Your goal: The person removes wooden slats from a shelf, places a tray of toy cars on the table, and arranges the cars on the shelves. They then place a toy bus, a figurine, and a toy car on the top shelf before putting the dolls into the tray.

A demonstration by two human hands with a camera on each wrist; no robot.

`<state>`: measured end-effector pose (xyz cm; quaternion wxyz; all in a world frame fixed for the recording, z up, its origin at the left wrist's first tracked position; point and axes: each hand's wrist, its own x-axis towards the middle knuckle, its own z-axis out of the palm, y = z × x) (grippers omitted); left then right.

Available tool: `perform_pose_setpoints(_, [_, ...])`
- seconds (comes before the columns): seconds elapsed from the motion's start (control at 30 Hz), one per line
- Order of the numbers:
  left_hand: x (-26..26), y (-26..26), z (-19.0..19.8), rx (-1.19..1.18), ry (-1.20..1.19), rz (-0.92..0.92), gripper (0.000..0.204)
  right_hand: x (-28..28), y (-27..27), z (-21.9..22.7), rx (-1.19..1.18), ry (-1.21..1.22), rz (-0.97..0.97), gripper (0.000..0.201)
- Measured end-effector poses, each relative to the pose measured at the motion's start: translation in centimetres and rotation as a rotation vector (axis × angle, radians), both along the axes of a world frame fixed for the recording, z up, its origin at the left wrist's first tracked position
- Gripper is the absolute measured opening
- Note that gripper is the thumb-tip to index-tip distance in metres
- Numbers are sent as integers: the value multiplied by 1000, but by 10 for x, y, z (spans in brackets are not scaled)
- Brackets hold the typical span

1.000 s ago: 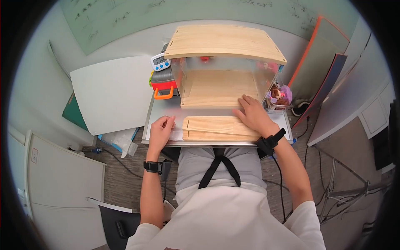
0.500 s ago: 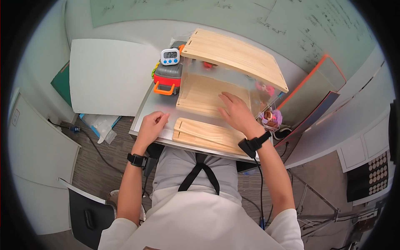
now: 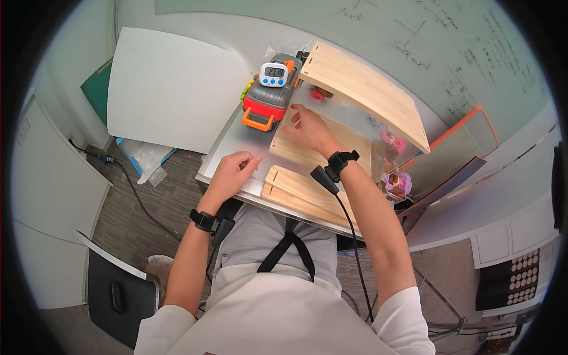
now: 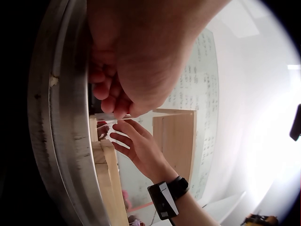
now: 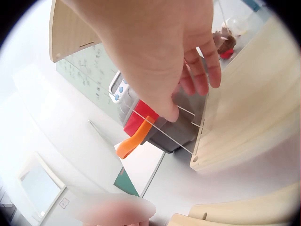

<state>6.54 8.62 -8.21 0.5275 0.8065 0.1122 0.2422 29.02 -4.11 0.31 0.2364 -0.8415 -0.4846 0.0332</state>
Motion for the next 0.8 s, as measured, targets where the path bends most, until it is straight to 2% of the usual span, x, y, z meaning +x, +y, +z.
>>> perform_pose_setpoints(0.13, [1,0,-1,-3,-6,3,34,0,-4,-7,14,44,-37,64])
perform_pose_setpoints(0.2, [0,-1,0,-4,-33,8,34,-6,-14,-9,80,73,-52,56])
perform_pose_setpoints(0.33, [1,-2,2,10,-31,20,35,-12,-42,-17,145,170,-76,51])
perform_pose_setpoints(0.4, [1,-2,0,14,-26,23,35,-13,-57,-25,292,353,-127,52])
perform_pose_setpoints(0.43, [1,-3,-1,16,-32,26,35,-13,-65,-29,297,350,-130,52])
perform_pose_setpoints(0.5, [3,-1,-2,30,-39,20,35,-18,-80,-29,364,522,-154,54])
perform_pose_setpoints(0.63, [1,-2,-1,1,1,11,34,-17,-105,-27,343,492,-210,50])
perform_pose_setpoints(0.7, [2,-3,0,7,12,-1,33,-13,-114,-20,173,266,-209,44])
perform_pose_setpoints(0.73, [2,-3,-1,-2,7,11,33,-12,-116,-18,183,273,-223,44])
perform_pose_setpoints(0.8, [2,-5,0,3,15,5,33,-10,-114,-17,12,45,-98,40])
